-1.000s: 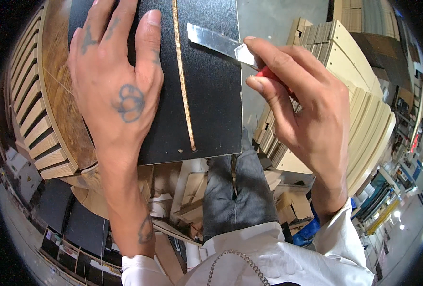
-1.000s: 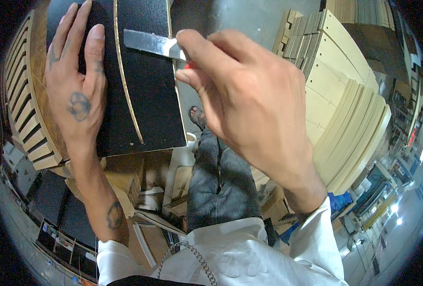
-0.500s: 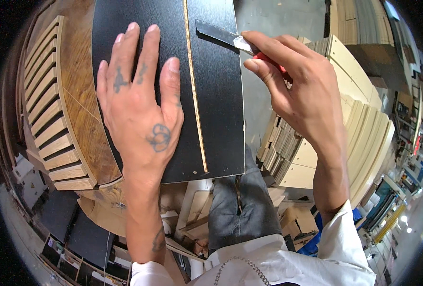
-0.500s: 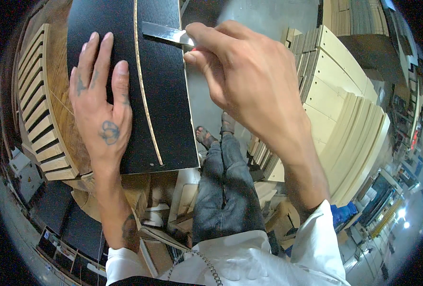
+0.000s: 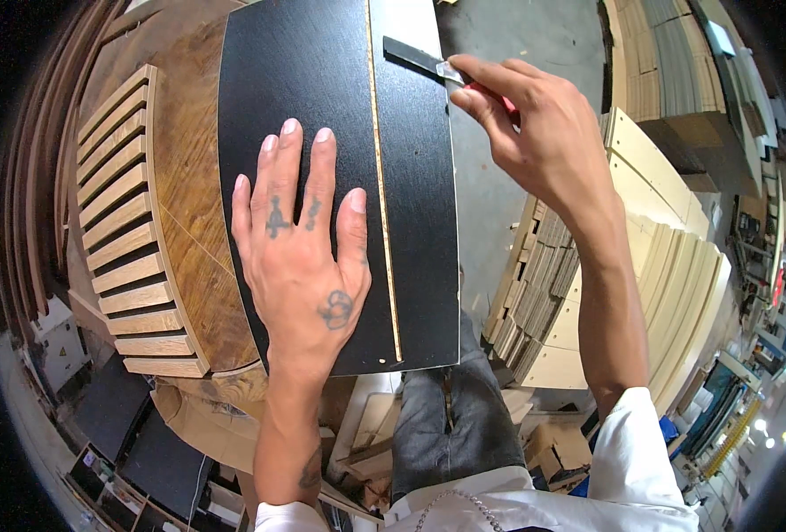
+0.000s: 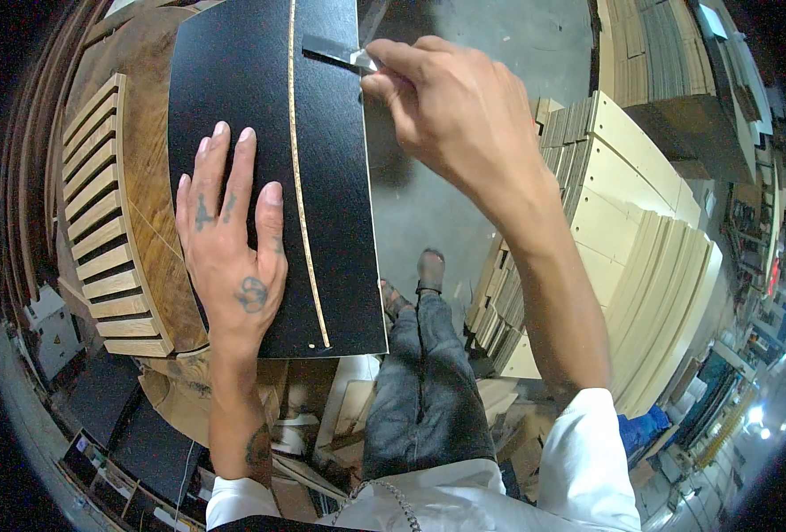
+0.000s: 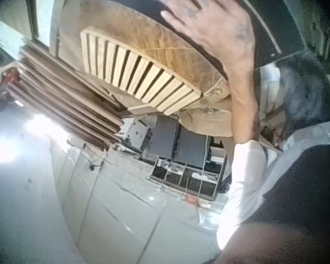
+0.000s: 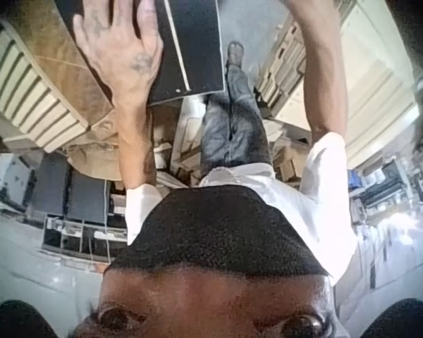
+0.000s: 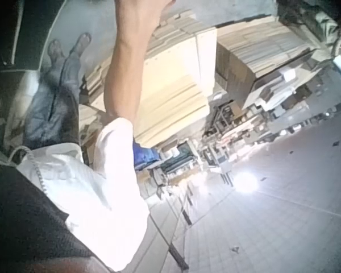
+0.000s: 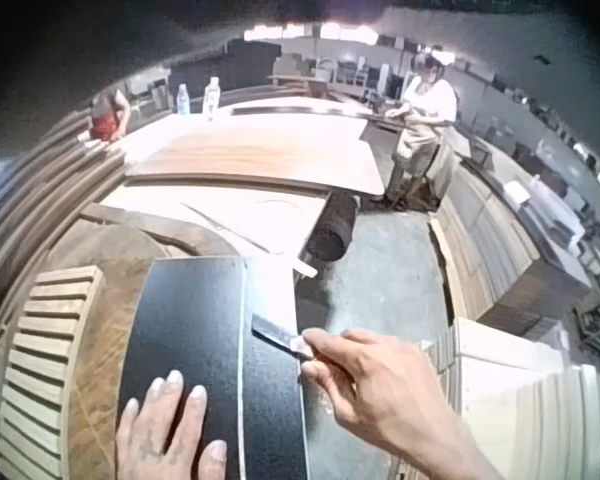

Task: The person scrapers residue from the edge and face of a black wooden panel and a light-colored wooden frame component using a handheld blade.

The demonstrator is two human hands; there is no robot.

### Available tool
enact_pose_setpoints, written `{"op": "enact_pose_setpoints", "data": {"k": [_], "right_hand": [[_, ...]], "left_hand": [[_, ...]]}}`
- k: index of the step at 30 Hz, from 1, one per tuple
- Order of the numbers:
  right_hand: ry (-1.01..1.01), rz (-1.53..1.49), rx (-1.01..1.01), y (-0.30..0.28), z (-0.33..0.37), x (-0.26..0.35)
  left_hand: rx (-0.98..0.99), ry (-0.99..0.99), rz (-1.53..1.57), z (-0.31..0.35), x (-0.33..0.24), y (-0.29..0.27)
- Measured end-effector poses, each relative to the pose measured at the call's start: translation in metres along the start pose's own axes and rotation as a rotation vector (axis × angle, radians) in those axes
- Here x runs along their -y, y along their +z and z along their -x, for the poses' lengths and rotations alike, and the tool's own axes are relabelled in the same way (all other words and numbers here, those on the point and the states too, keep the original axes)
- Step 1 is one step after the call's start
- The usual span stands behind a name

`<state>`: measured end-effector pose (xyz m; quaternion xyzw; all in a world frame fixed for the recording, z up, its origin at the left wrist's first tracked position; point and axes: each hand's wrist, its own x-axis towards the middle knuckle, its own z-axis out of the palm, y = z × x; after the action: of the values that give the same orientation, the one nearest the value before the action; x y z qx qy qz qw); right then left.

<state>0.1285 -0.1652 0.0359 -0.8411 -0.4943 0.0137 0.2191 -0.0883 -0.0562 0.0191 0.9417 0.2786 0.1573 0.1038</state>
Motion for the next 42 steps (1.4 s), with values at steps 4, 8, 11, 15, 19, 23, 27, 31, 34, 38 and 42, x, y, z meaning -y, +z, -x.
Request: {"op": "enact_pose_setpoints", "data": {"k": [4,8,11,15,19,23,27,31,34,38,42], "right_hand": [[-0.043,0.033,-0.053,0.006,-0.025,-0.012],[-0.027,0.046,-0.057,0.011,-0.038,-0.018],[-0.034,0.068,-0.075,0.013,-0.046,-0.023],[-0.065,0.069,-0.122,0.021,-0.065,-0.032],[0.004,0.043,-0.107,0.025,-0.089,-0.043],[0.031,0.115,-0.064,0.023,-0.109,-0.049],[0.033,0.139,-0.141,0.01,-0.089,-0.063],[-0.12,-0.118,-0.248,-0.002,-0.024,-0.047],[-0.176,-0.224,-0.226,-0.017,0.025,-0.035],[-0.271,-0.273,-0.211,-0.042,0.057,-0.026],[-0.394,-0.22,-0.156,-0.059,0.066,-0.024]], "left_hand": [[0.024,-0.017,0.006,-0.002,-0.001,-0.003],[0.036,-0.022,0.01,-0.001,-0.001,-0.004],[0.052,-0.034,0.014,-0.001,-0.002,-0.006],[0.049,-0.03,0.019,0.0,0.0,-0.006],[0.06,-0.036,0.008,-0.001,-0.001,-0.006],[0.017,-0.031,0.007,-0.001,-0.001,-0.004],[0.043,-0.025,0.004,-0.004,-0.005,-0.004],[0.017,-0.044,0.045,-0.001,0.002,-0.007],[-0.128,-0.113,0.215,-0.002,-0.006,-0.011],[-0.163,-0.002,0.311,-0.018,-0.044,-0.035],[0.03,0.142,0.464,-0.032,-0.069,-0.052]]}}
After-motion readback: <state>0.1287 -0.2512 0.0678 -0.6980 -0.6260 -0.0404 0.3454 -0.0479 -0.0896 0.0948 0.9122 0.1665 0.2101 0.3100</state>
